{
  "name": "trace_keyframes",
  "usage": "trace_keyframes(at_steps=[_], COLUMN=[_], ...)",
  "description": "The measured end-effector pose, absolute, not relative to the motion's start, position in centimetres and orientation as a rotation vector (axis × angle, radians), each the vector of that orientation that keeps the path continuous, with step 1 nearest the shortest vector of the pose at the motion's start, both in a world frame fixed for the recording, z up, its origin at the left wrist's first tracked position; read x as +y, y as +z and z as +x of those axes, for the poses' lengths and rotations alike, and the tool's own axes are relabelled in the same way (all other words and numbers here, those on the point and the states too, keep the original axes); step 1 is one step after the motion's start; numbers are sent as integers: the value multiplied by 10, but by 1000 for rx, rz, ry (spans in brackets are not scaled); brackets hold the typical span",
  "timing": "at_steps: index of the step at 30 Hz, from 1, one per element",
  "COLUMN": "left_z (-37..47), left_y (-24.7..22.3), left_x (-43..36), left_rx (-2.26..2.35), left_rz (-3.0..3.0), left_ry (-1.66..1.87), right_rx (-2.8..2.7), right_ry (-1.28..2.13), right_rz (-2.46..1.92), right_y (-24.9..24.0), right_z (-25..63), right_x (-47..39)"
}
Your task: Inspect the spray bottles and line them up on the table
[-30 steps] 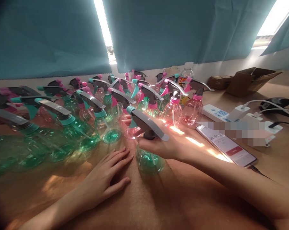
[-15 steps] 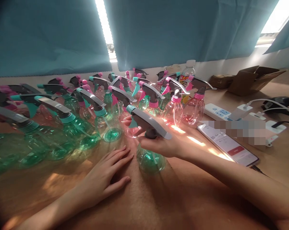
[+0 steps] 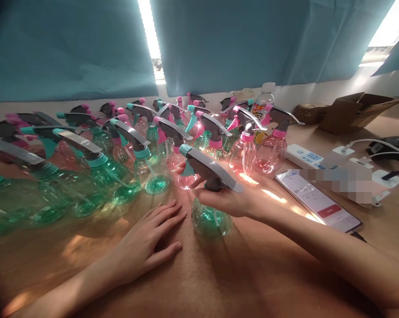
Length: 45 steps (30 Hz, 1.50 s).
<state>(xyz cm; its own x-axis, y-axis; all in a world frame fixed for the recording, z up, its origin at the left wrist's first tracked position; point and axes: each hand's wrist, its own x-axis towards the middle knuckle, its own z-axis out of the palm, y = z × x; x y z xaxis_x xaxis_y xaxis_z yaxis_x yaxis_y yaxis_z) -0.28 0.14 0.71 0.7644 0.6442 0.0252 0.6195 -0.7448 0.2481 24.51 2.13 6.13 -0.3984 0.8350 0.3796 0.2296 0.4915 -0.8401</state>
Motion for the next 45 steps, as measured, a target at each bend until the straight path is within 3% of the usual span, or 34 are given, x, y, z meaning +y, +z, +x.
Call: trace_keyframes(at_steps=[25, 29, 45], left_z=[-3, -4, -4], left_y=[10, 9, 6], left_x=[1, 1, 2], left_rx=[962, 969, 958], left_rz=[2691, 2686, 2728], left_ry=[233, 224, 179], right_rx=[-1899, -1928, -1860], right_ry=[838, 728, 895], right_rz=[-1145, -1001, -799], right_y=[57, 59, 66], right_z=[258, 251, 237], right_x=[14, 18, 17])
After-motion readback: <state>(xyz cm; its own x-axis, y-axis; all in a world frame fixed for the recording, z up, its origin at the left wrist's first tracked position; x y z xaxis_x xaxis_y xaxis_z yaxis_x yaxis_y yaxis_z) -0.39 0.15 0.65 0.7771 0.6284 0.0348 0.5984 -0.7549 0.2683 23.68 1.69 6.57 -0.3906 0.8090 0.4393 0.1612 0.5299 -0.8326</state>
